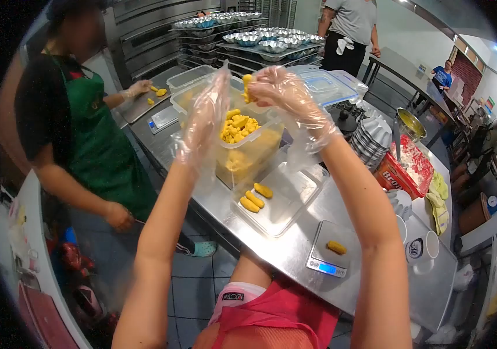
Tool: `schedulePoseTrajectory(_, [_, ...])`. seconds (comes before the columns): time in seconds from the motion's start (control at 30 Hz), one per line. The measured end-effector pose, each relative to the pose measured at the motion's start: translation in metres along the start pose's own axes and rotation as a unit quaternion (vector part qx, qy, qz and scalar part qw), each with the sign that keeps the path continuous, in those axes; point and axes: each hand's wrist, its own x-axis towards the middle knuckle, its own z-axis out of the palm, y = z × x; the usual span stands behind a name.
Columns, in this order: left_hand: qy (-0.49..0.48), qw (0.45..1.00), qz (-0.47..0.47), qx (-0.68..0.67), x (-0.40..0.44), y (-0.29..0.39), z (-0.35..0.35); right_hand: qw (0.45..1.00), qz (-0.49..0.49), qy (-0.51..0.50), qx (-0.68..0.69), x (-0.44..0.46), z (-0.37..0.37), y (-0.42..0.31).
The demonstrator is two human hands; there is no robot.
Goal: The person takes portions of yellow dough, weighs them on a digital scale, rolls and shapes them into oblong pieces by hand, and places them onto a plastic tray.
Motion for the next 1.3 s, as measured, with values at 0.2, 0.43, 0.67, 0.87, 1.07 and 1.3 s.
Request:
schedulePoseTrajectory(0.2, [0.027, 0.843, -0.073, -0.532, -0.011, 0.025, 0.042, 0.948, -0.122, 0.025, -0.294, -0.002, 0.022, -0.018])
schedulePoseTrajectory(0.43, [0.088, 0.769, -0.158, -0.613, -0.026, 0.028, 0.035, 0.992, -0.03, 0.114, -0.041, -0.027, -0.008, -0.055])
schedulePoseTrajectory(0.67, [0.081, 0.816, -0.118, -0.561, -0.036, 0.023, 0.039, 0.965, -0.14, 0.049, -0.218, -0.059, -0.027, -0.042])
schedulePoseTrajectory(0.87, [-0.075, 0.788, -0.107, -0.602, -0.046, 0.024, 0.056, 0.976, -0.114, 0.123, -0.14, -0.085, -0.014, -0.048])
schedulePoseTrajectory(1.07, [-0.112, 0.886, -0.065, -0.445, -0.087, 0.037, 0.082, 0.903, -0.163, 0.07, -0.392, -0.121, 0.02, -0.033])
schedulePoseTrajectory(1.3, [-0.134, 0.923, -0.022, -0.36, -0.122, 0.033, 0.089, 0.882, -0.187, -0.089, -0.423, -0.155, 0.035, 0.004])
